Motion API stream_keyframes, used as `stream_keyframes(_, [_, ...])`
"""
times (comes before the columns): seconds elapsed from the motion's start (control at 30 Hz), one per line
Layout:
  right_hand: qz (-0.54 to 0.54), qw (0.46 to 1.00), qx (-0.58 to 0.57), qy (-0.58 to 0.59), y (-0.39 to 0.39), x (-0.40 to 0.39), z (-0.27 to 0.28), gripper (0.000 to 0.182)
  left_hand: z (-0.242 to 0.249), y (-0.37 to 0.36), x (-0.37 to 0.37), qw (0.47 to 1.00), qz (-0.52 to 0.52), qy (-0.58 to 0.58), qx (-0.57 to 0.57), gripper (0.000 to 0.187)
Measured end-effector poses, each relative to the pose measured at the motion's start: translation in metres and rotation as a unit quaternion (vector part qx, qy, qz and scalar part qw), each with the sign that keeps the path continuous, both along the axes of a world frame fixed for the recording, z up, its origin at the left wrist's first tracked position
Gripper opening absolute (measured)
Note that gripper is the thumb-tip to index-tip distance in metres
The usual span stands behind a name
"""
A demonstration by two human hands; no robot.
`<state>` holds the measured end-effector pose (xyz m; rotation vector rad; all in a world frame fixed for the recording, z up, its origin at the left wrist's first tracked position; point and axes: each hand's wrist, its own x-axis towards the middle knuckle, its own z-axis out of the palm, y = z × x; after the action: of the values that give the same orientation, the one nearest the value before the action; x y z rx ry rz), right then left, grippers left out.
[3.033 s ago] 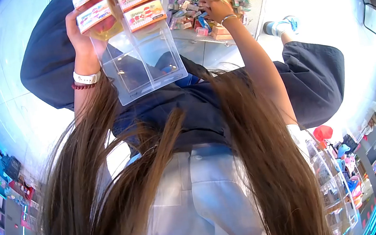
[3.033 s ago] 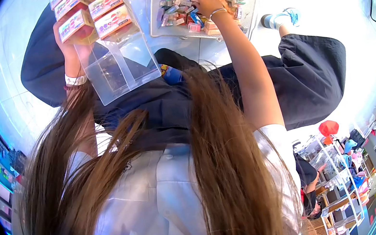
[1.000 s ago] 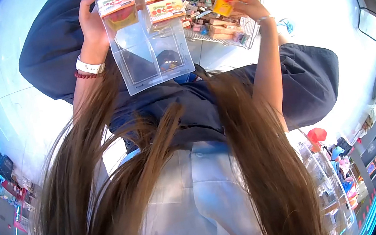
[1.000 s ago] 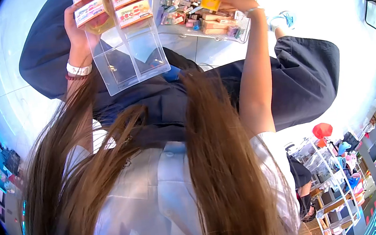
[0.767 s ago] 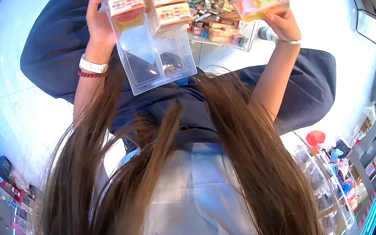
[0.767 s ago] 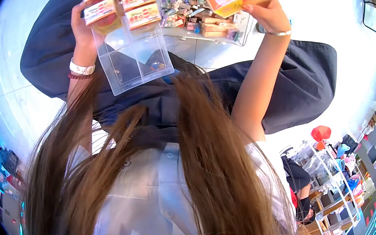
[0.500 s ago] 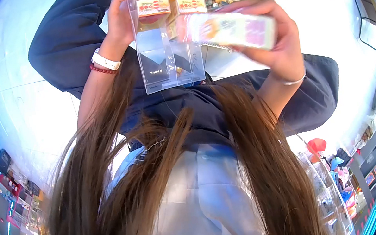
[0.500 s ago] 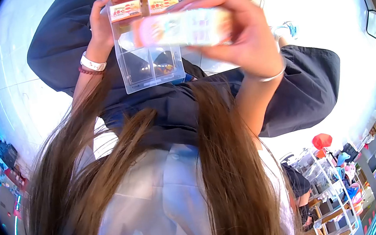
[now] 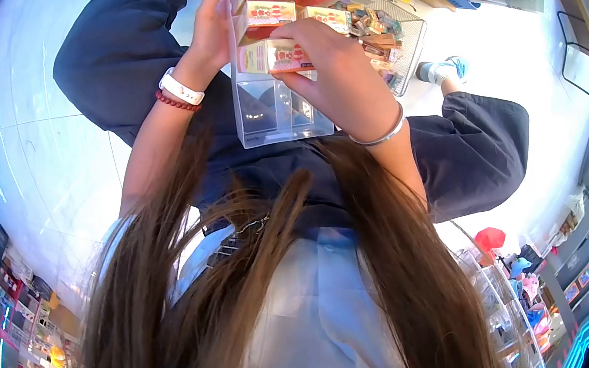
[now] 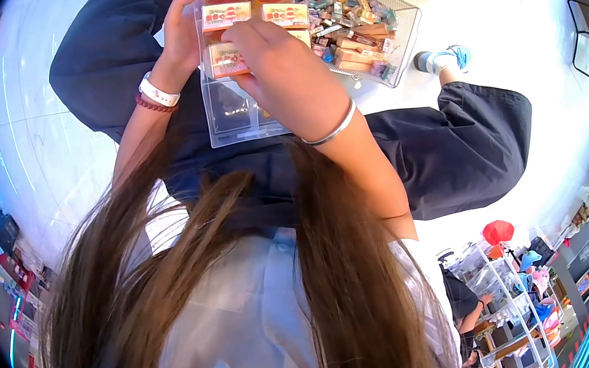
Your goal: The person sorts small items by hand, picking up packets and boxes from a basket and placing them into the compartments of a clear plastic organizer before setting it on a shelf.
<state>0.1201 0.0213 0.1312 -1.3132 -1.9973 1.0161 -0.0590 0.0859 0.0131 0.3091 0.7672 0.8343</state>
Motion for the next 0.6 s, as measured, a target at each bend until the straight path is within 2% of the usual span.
stream_keyframes(0.1, [-0.007, 0.998, 0.055, -0.009, 0.0, -0.007, -0.006, 0.041, -0.002, 0.001, -0.001, 1.0, -0.005, -0.011, -0.016, 0.046])
stream_keyframes(0.17, [-0.004, 0.991, 0.13, -0.043, 0.0, -0.01, -0.004, 0.041, 0.001, 0.0, -0.002, 1.0, -0.008, -0.019, -0.012, 0.046])
stream_keyframes(0.33, [-0.014, 0.989, 0.148, -0.021, 0.002, -0.007, -0.005, 0.043, 0.002, 0.001, -0.002, 0.999, -0.005, -0.035, -0.005, 0.05])
stream_keyframes(0.4, [-0.019, 0.988, 0.154, -0.005, 0.004, -0.003, -0.002, 0.042, 0.009, 0.0, -0.002, 0.999, -0.007, -0.026, -0.041, 0.053])
stream_keyframes(0.5, [-0.076, 0.979, 0.188, 0.015, 0.012, 0.016, 0.003, 0.033, 0.027, -0.003, 0.002, 0.999, 0.005, 0.016, -0.041, 0.056])
stream_keyframes(0.6, [-0.109, 0.981, 0.162, 0.022, 0.013, 0.029, 0.003, 0.031, 0.024, -0.002, 0.002, 0.999, 0.007, 0.018, -0.031, 0.057])
